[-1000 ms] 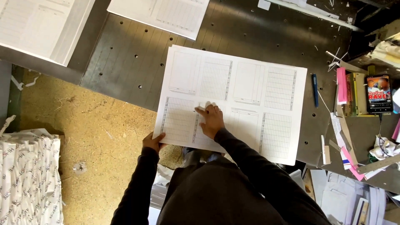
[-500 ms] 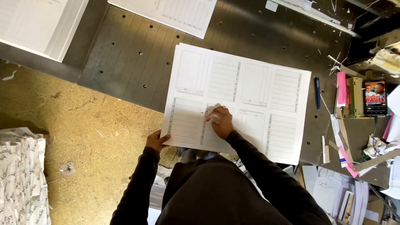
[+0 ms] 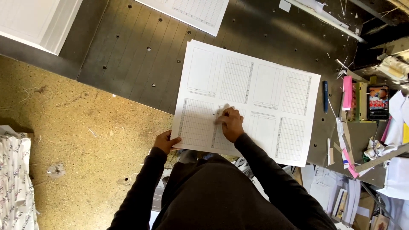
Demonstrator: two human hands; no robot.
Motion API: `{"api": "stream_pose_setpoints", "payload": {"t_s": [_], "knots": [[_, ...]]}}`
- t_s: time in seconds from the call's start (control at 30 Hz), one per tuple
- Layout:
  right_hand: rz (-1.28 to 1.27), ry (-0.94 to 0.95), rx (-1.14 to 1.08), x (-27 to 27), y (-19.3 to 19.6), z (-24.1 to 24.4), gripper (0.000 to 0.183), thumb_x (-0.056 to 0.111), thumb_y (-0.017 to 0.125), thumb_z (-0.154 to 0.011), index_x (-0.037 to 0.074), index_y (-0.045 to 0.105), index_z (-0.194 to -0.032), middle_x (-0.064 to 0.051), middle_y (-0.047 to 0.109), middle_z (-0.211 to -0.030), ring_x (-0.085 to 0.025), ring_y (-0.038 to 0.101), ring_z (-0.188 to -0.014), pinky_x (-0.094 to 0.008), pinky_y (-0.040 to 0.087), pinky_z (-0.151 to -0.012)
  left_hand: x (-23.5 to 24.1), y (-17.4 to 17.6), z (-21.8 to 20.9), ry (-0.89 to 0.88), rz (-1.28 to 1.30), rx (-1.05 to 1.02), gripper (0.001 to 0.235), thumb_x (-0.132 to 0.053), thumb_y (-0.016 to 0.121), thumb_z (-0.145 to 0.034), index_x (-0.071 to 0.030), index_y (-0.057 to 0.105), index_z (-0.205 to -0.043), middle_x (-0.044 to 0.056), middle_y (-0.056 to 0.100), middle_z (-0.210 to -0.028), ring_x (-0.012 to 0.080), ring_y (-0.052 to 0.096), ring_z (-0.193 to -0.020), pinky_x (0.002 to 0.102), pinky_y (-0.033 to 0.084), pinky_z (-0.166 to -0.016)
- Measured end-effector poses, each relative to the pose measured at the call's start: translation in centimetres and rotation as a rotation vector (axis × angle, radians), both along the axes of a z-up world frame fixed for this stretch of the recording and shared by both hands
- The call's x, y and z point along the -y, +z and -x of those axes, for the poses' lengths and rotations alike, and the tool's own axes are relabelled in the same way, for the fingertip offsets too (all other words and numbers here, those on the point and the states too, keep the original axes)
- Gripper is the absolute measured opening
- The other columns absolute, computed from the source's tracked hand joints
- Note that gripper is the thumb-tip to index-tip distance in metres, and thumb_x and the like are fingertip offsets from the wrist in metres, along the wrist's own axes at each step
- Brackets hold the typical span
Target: Aligning and preparing large stacks of printed paper for cutting on an industrial guillotine cutter.
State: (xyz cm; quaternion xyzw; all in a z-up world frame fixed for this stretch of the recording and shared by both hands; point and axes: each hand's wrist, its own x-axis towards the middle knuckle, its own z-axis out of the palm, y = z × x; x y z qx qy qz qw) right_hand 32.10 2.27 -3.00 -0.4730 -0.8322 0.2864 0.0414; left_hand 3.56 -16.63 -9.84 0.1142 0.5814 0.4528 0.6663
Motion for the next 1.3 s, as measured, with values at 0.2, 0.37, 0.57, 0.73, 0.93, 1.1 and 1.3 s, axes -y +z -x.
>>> {"api": "stream_pose_setpoints", "payload": {"t_s": [0.2,0.37,0.57,0.73,0.93,1.1,1.3], "knots": [[0.099,-0.084,-0.084,0.3,1.2,0.3,0.054,-0.003,0.051,-0.095,0.037,0.066,-0.129,0.006,0.051,-0.117,-0.02,0.05,-0.118,-0.045,0.033,-0.104,-0.1,-0.7,0.4,-0.051,0.016,-0.001,0.057,-0.01,0.083,-0.092,0.002,0.06,-0.143,0.031,0.07,-0.121,0.0475,0.068,-0.113,0.062,0.062,-0.088],[0.056,-0.104,-0.066,0.3,0.9,0.7,0.028,0.006,0.054,-0.101,0.029,0.071,-0.104,0.004,0.05,-0.113,-0.022,0.048,-0.117,-0.044,0.03,-0.102,-0.3,-0.4,0.8,-0.07,0.027,0.003,0.059,-0.011,0.087,-0.088,0.002,0.062,-0.14,0.026,0.074,-0.112,0.0378,0.073,-0.102,0.055,0.066,-0.083],[0.056,-0.099,-0.059,0.7,1.9,1.2,0.024,0.003,0.055,-0.099,0.022,0.068,-0.093,0.002,0.049,-0.111,-0.024,0.049,-0.117,-0.046,0.031,-0.103,-0.3,-0.3,0.4,-0.051,0.039,0.019,0.054,-0.009,0.084,-0.09,0.002,0.063,-0.138,0.026,0.075,-0.108,0.0392,0.075,-0.098,0.055,0.067,-0.081],[0.081,-0.108,-0.068,0.8,1.9,1.2,0.031,0.002,0.056,-0.096,0.027,0.067,-0.11,0.003,0.05,-0.113,-0.023,0.048,-0.118,-0.045,0.03,-0.103,0.0,-0.8,0.3,-0.019,0.031,0.033,0.055,-0.01,0.086,-0.088,0.001,0.063,-0.137,0.028,0.075,-0.107,0.0407,0.074,-0.098,0.057,0.066,-0.08],[0.047,-0.074,-0.062,0.6,1.7,0.8,0.031,0.003,0.053,-0.097,0.029,0.067,-0.106,0.004,0.051,-0.113,-0.022,0.048,-0.117,-0.044,0.031,-0.102,0.0,-0.5,0.2,0.0,0.032,0.01,0.057,-0.011,0.087,-0.087,0.001,0.062,-0.137,0.024,0.075,-0.105,0.0359,0.076,-0.093,0.052,0.068,-0.078],[0.054,-0.084,-0.095,0.6,2.1,0.9,0.039,0.006,0.054,-0.096,0.03,0.066,-0.124,0.004,0.051,-0.113,-0.021,0.048,-0.118,-0.044,0.031,-0.102,0.2,-1.2,0.0,0.025,0.034,-0.002,0.052,-0.008,0.085,-0.088,0.001,0.064,-0.135,0.023,0.076,-0.101,0.0358,0.077,-0.089,0.049,0.07,-0.073],[0.045,-0.083,-0.097,0.4,0.1,0.3,0.043,0.007,0.055,-0.096,0.036,0.067,-0.126,0.008,0.051,-0.113,-0.017,0.047,-0.118,-0.041,0.029,-0.101,0.3,-1.3,0.0,0.03,0.033,-0.024,0.054,-0.008,0.087,-0.086,0.0,0.064,-0.134,0.022,0.076,-0.101,0.0345,0.077,-0.089,0.051,0.069,-0.075]]}}
